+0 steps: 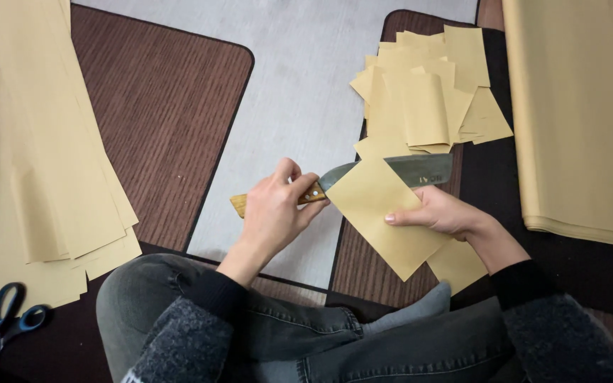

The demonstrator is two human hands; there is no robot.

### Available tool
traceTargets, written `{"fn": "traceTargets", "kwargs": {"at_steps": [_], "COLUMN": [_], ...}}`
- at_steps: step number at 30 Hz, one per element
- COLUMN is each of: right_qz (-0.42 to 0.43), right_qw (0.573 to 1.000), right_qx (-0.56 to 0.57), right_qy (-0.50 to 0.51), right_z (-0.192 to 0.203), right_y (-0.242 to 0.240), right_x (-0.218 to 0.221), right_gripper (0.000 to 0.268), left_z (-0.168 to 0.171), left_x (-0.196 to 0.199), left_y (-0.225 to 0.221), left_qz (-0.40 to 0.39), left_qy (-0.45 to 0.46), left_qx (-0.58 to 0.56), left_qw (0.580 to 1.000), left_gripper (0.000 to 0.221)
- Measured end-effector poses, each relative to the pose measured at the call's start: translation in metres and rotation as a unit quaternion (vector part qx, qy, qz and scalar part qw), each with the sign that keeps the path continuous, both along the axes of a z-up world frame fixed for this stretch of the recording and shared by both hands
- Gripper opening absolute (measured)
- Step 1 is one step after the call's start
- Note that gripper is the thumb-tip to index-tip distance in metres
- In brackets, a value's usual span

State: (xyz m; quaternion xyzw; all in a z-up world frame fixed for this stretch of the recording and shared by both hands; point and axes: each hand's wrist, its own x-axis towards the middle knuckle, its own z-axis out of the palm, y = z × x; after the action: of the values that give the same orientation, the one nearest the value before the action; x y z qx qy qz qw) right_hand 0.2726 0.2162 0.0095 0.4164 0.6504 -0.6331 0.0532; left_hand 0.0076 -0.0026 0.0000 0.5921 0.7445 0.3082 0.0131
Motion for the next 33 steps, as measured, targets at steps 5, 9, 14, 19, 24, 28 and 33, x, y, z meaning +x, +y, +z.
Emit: {"fn": "traceTargets", "kwargs": {"at_steps": [5, 9, 14, 19, 24, 28, 33], "right_qz": [0.011, -0.005, -0.016, -0.004, 0.016, 0.013, 0.010], "right_qw": [1.000, 1.000, 1.000, 1.000, 0.999, 0.999, 0.999], "right_qx": [0.021, 0.016, 0.021, 0.023, -0.009, -0.002, 0.010], "right_qy": [-0.007, -0.012, -0.013, 0.000, -0.038, -0.039, -0.040], "right_z": [-0.003, -0.010, -0.010, -0.014, -0.011, 0.000, 0.001], "right_y": [0.012, 0.030, 0.036, 0.021, 0.007, 0.007, 0.010], "right_x": [0.007, 0.022, 0.030, 0.017, 0.005, 0.001, 0.006], "right_gripper": [0.026, 0.024, 0.023, 0.023, 0.027, 0.027, 0.029], "left_z": [-0.003, 0.005, 0.006, -0.014, -0.007, 0.000, 0.004], "left_x": [-0.016, -0.032, -0.033, -0.017, -0.002, -0.011, -0.023], "left_y": [0.001, -0.003, -0.004, 0.002, 0.000, -0.001, -0.003], "left_qz": [0.001, 0.020, 0.018, -0.008, 0.003, -0.002, 0.012], "left_qy": [-0.003, 0.006, -0.008, 0.002, 0.010, 0.005, -0.010], "left_qx": [-0.010, -0.021, -0.023, -0.019, -0.016, -0.009, -0.025], "left_qw": [1.000, 1.000, 1.000, 1.000, 1.000, 1.000, 1.000], "left_gripper": [0.044, 0.044, 0.045, 0.043, 0.039, 0.039, 0.044]}}
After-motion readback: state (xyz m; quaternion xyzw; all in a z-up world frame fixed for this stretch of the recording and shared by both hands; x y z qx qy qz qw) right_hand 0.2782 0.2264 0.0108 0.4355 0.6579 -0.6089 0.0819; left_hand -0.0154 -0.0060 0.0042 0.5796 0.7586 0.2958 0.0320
